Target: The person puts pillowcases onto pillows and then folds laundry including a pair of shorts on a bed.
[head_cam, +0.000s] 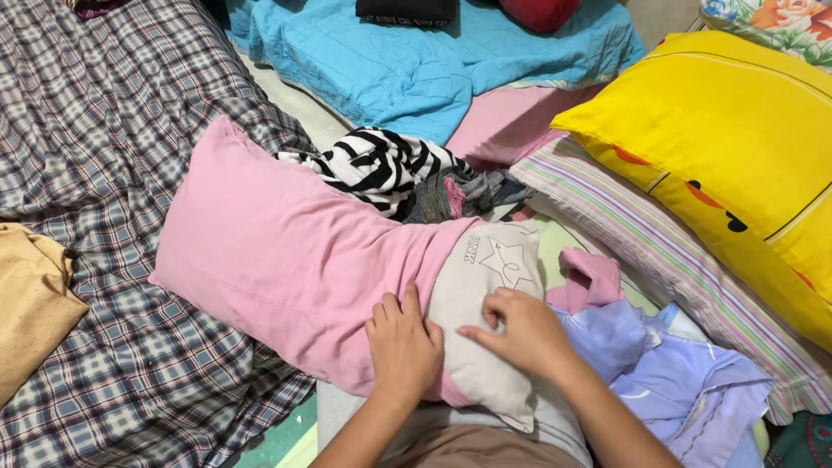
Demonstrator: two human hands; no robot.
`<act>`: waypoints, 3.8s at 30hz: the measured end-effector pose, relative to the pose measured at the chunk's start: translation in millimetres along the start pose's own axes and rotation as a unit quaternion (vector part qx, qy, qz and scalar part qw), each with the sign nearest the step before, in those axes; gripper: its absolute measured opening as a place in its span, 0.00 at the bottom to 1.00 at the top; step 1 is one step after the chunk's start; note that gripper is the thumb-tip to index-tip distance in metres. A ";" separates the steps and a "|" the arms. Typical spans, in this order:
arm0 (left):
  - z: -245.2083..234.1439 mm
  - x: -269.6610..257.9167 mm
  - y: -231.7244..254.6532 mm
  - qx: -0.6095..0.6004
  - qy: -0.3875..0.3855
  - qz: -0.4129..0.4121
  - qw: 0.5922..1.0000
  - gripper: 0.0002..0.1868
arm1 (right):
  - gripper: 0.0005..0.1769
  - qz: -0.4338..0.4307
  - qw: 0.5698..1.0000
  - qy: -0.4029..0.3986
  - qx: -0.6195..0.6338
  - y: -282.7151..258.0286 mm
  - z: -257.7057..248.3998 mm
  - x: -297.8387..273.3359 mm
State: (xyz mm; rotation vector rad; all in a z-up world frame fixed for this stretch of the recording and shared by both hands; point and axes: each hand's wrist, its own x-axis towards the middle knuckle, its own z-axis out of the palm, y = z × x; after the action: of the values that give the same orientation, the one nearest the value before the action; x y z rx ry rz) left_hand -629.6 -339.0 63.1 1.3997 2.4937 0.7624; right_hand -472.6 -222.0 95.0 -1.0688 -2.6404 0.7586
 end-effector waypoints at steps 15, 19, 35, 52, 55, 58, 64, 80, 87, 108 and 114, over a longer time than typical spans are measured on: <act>44.0 51.0 -37.5 -0.159 0.060 -0.097 0.981 0.16 | 0.32 -0.106 0.985 0.121 -0.058 -47.9 29.8 -2.5; 36.0 48.7 -29.7 -0.142 0.049 -0.095 0.984 0.16 | 0.18 -0.111 0.980 0.159 -0.051 -38.5 39.3 3.8; 13.3 -2.1 -30.6 -0.117 0.138 0.056 0.982 0.30 | 0.18 -0.119 0.987 0.093 0.047 -12.3 26.6 36.1; 31.3 110.4 -29.6 -0.038 0.109 0.091 0.989 0.27 | 0.38 -0.023 0.988 0.110 -0.106 81.9 8.1 81.6; 66.3 148.5 -28.4 0.034 0.040 0.063 0.997 0.21 | 0.44 0.130 0.991 -0.007 -0.003 115.5 18.0 115.2; 83.7 156.4 -40.2 0.066 0.014 0.059 0.996 0.15 | 0.47 0.209 0.974 -0.069 0.060 149.2 32.3 132.9; 67.5 133.2 -39.5 -0.039 0.028 0.010 0.999 0.14 | 0.50 0.258 0.964 0.025 0.059 187.4 58.6 138.6; 43.9 53.7 -39.2 -0.228 0.281 0.098 0.927 0.31 | 0.14 -0.400 0.858 0.307 -0.097 -25.5 -75.1 62.3; -20.7 77.1 26.4 -0.241 0.247 0.131 0.929 0.34 | 0.16 -0.370 0.877 0.298 -0.070 -21.4 -57.3 44.7; -57.6 200.6 -65.6 -0.038 0.181 0.137 0.973 0.22 | 0.22 -0.226 0.945 0.237 -0.004 -30.9 -41.0 -0.5; -61.1 230.1 -53.4 0.073 -0.067 0.073 0.992 0.35 | 0.25 -0.141 0.968 0.210 -0.003 -33.4 -46.0 -6.1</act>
State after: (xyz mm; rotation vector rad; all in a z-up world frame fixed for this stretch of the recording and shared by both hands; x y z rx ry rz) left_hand -817.6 -190.2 108.2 1.6393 2.4058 0.4992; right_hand -471.5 -228.8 151.7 -0.7320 -2.3546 0.4114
